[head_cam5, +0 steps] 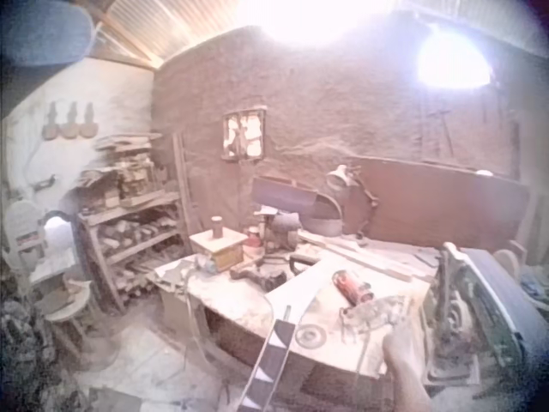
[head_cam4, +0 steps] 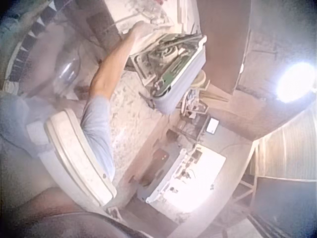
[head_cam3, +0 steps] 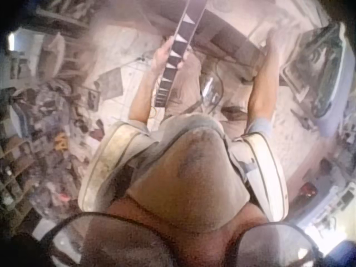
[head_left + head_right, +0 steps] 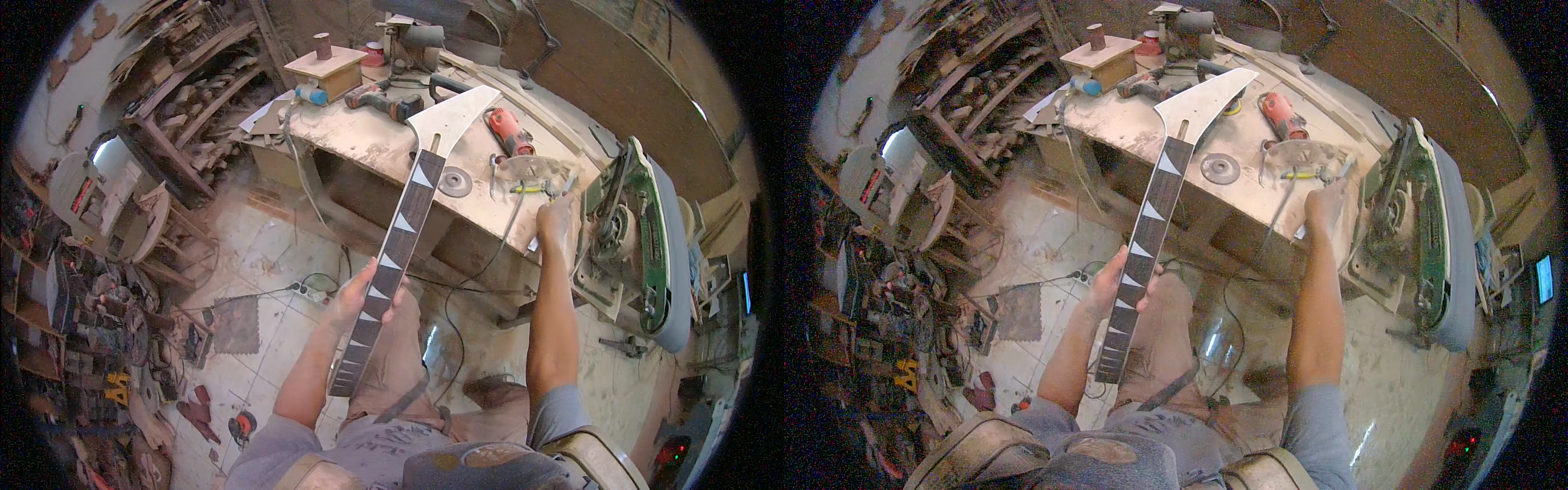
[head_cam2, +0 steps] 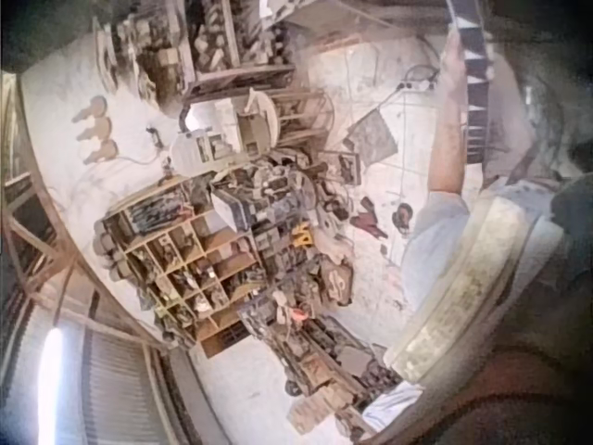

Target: The person sands the sides and back of a guitar neck using a belt sander, then measures the headstock with a caliper.

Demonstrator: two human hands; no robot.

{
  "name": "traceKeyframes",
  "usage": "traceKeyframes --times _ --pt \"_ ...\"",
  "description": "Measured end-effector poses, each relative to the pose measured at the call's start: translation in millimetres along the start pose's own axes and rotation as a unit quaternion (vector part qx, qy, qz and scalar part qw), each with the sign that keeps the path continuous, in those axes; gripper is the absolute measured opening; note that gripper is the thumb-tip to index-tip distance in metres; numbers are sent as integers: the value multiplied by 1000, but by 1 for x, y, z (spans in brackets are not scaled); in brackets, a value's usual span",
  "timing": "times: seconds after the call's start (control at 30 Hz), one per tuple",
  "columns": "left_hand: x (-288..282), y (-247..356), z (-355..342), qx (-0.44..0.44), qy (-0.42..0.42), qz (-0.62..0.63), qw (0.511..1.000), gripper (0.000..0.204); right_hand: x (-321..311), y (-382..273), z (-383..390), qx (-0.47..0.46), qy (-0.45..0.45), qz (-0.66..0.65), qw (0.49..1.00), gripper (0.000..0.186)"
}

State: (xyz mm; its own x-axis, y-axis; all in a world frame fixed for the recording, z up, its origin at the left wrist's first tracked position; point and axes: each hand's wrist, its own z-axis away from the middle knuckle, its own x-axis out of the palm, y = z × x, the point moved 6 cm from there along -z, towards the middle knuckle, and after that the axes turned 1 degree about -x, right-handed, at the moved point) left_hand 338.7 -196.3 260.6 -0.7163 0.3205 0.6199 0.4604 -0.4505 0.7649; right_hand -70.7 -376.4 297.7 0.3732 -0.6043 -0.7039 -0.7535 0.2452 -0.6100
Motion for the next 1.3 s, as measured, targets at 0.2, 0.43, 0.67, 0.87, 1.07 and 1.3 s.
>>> traceKeyframes --times 0.2,0.43,0.67,0.87,1.07,1.3 --pt "-3 -11 18 -32 0 -43 999 74 -54 -21 58 -173 136 -69 973 48" --pt "11 -44 50 -82 0 -30 996 68 -128 -14 150 -82 59 -267 959 41" --pt "14 -92 90 -202 22 -28 979 70 -207 -7 237 -65 -91 -184 976 29" --pt "11 -136 119 -267 -16 -43 963 67 -245 -24 267 -165 -169 -27 971 20" --pt "10 -156 131 -318 2 -78 945 71 -247 -24 267 -181 -71 -48 980 39" --pt "25 -161 137 -363 -3 -90 927 71 -226 3 281 -105 -117 -11 988 42"
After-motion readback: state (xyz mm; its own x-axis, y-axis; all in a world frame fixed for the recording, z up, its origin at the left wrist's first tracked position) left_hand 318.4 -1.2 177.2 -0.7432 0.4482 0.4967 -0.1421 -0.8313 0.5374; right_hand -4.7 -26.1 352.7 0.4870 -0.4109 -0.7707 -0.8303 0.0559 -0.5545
